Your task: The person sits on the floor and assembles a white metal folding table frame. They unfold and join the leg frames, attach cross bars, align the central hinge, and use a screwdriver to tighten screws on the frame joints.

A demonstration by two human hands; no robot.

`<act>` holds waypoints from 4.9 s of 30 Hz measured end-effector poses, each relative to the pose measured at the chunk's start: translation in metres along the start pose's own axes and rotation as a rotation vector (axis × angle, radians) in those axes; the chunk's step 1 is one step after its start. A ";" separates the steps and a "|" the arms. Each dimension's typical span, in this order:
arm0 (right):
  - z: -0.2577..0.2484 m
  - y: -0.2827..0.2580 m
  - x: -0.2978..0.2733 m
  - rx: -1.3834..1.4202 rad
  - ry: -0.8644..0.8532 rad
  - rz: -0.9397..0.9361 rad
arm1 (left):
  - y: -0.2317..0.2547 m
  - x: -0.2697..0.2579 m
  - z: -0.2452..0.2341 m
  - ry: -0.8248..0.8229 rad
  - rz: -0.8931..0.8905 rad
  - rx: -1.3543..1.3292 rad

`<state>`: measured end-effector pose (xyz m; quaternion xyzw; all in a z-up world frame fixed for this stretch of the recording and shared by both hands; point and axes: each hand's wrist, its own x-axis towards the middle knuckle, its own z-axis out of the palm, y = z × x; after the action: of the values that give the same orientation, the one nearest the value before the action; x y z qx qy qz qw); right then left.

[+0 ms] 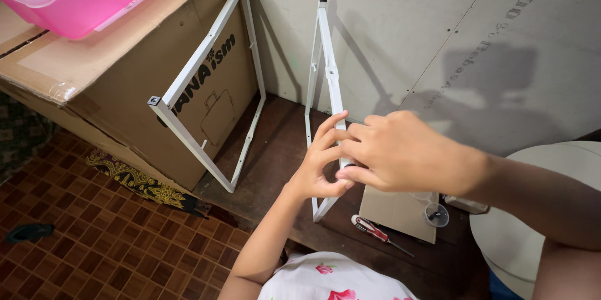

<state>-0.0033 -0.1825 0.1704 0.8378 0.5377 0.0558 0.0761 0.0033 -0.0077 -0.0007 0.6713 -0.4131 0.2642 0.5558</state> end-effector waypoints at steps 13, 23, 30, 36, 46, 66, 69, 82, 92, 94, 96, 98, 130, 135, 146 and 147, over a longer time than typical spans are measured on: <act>-0.013 0.002 0.007 0.053 -0.040 0.001 | -0.001 0.001 0.001 -0.005 0.000 -0.024; -0.012 -0.010 0.009 -0.003 -0.311 0.057 | -0.001 0.004 0.001 0.001 0.021 -0.030; -0.012 0.006 -0.003 0.270 0.084 -0.060 | 0.001 0.002 -0.001 0.001 -0.008 -0.018; 0.008 0.000 0.006 0.107 -0.189 0.023 | 0.000 0.002 0.000 0.008 -0.005 -0.002; 0.003 0.004 -0.006 0.161 -0.017 -0.071 | 0.000 0.003 -0.001 -0.008 0.002 -0.017; 0.005 0.007 0.005 0.175 0.039 -0.147 | -0.002 -0.002 -0.004 0.015 0.006 -0.088; 0.008 0.004 0.012 0.080 -0.168 -0.040 | -0.004 -0.002 -0.003 0.016 0.023 -0.029; 0.005 0.012 0.014 0.150 -0.138 -0.011 | -0.007 -0.002 -0.002 -0.006 0.015 -0.060; -0.001 0.009 0.017 0.082 -0.301 -0.016 | -0.012 -0.001 -0.001 -0.030 0.030 -0.076; -0.001 0.012 0.011 0.205 -0.208 -0.039 | -0.012 -0.001 -0.001 -0.035 0.025 -0.081; 0.003 0.013 0.008 0.250 -0.116 -0.118 | -0.009 -0.001 -0.001 -0.032 0.017 -0.098; 0.011 0.011 0.009 0.218 -0.021 -0.245 | -0.006 0.001 -0.003 -0.036 0.012 -0.071; 0.053 -0.056 0.007 -0.063 0.385 0.424 | 0.005 -0.002 -0.009 0.015 -0.029 -0.041; 0.083 -0.070 -0.006 0.268 0.613 0.631 | 0.008 -0.018 0.000 0.081 -0.059 -0.120; 0.239 -0.102 0.006 1.107 1.214 0.573 | 0.013 -0.040 0.004 -0.044 -0.086 0.274; 0.247 -0.101 0.009 1.089 1.331 0.597 | 0.014 -0.040 0.000 -0.075 -0.090 0.278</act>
<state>-0.0470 -0.1494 -0.0906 0.6571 0.1835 0.2835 -0.6739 -0.0298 0.0018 -0.0262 0.7690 -0.3627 0.2683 0.4529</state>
